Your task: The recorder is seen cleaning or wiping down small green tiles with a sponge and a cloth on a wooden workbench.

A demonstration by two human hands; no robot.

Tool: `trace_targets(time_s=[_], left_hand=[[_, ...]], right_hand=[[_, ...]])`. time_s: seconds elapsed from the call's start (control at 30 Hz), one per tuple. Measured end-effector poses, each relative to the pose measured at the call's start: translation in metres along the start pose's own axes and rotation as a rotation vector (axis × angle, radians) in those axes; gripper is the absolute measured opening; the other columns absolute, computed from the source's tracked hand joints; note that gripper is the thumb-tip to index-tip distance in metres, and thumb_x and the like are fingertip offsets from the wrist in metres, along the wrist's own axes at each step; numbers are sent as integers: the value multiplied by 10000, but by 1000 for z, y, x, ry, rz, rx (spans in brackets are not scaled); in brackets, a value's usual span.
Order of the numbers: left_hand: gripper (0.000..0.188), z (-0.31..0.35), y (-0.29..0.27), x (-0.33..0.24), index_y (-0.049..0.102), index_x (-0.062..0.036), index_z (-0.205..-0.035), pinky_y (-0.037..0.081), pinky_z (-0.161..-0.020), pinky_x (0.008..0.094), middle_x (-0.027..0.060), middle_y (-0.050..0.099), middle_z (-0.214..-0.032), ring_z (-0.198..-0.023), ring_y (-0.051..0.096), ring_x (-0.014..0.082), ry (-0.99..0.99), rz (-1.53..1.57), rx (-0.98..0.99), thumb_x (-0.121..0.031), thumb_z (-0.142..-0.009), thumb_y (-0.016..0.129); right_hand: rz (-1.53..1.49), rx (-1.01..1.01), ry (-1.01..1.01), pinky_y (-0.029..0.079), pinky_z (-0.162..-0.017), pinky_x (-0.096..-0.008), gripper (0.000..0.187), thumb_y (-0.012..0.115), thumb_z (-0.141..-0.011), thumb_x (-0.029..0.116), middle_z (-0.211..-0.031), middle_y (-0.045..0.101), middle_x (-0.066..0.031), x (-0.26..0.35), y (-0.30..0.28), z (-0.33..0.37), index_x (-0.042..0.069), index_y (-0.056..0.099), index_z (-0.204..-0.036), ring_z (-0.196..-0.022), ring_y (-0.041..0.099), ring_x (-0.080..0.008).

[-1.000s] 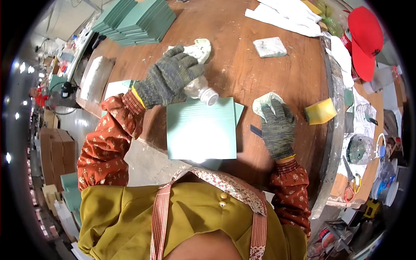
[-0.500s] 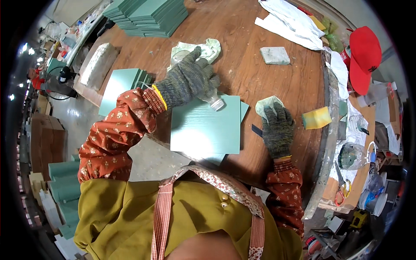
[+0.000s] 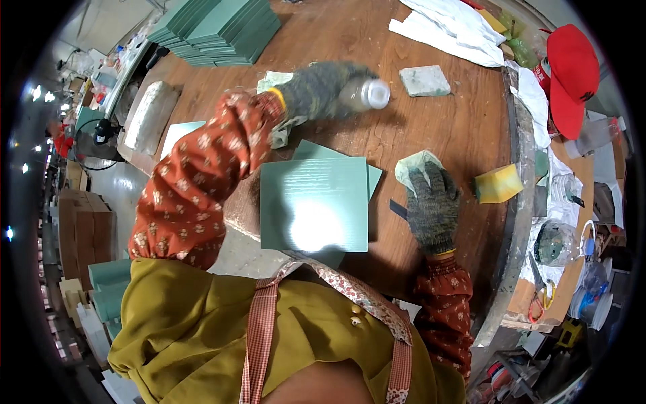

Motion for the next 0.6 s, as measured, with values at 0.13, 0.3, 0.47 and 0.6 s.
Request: trace_targets(time_s=[0.13, 0.3, 0.47, 0.6], left_hand=[[591, -40, 15, 30, 543, -97, -1215, 490, -916, 340, 101, 647, -1099, -1029, 619, 226, -205, 511, -83, -294, -729, 815], [487, -20, 31, 65, 543, -64, -1174, 488, -879, 343, 96, 620, -1092, -964, 607, 233, -126, 439, -158, -356, -818, 706], [613, 85, 9, 6, 456, 7, -1296, 499, -841, 318, 171, 594, -1130, -955, 612, 248, -576, 370, -145, -336, -833, 668], [626, 194, 38, -26, 342, 104, -1319, 514, -659, 328, 198, 577, -998, -812, 590, 213, -681, 738, -381, -249, -885, 624]], right_hand=[[-58, -24, 5, 377, -971, -483, 793, 765, -661, 483, -1400, 416, -98, 8, -5, -6, 135, 495, -1321, -1225, 425, -327], [-88, -80, -12, 352, -1032, -442, 803, 785, -666, 471, -1369, 481, -95, 13, 2, -11, 102, 490, -1316, -1232, 455, -296], [-184, -162, 22, 392, -993, -443, 522, 706, -801, 307, -1319, 519, -103, -13, -7, 0, 100, 544, -1252, -1185, 499, -298], [-311, -163, -13, 395, -997, -426, 324, 605, -879, 181, -1312, 515, -95, 50, -45, -28, 99, 582, -1192, -1206, 488, -256]])
Point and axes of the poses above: each hand's wrist, its own z-axis away from the middle knuckle, its own y-axis out of the palm, x = y × z, the point moved 2 cm from there along -z, towards the middle knuckle
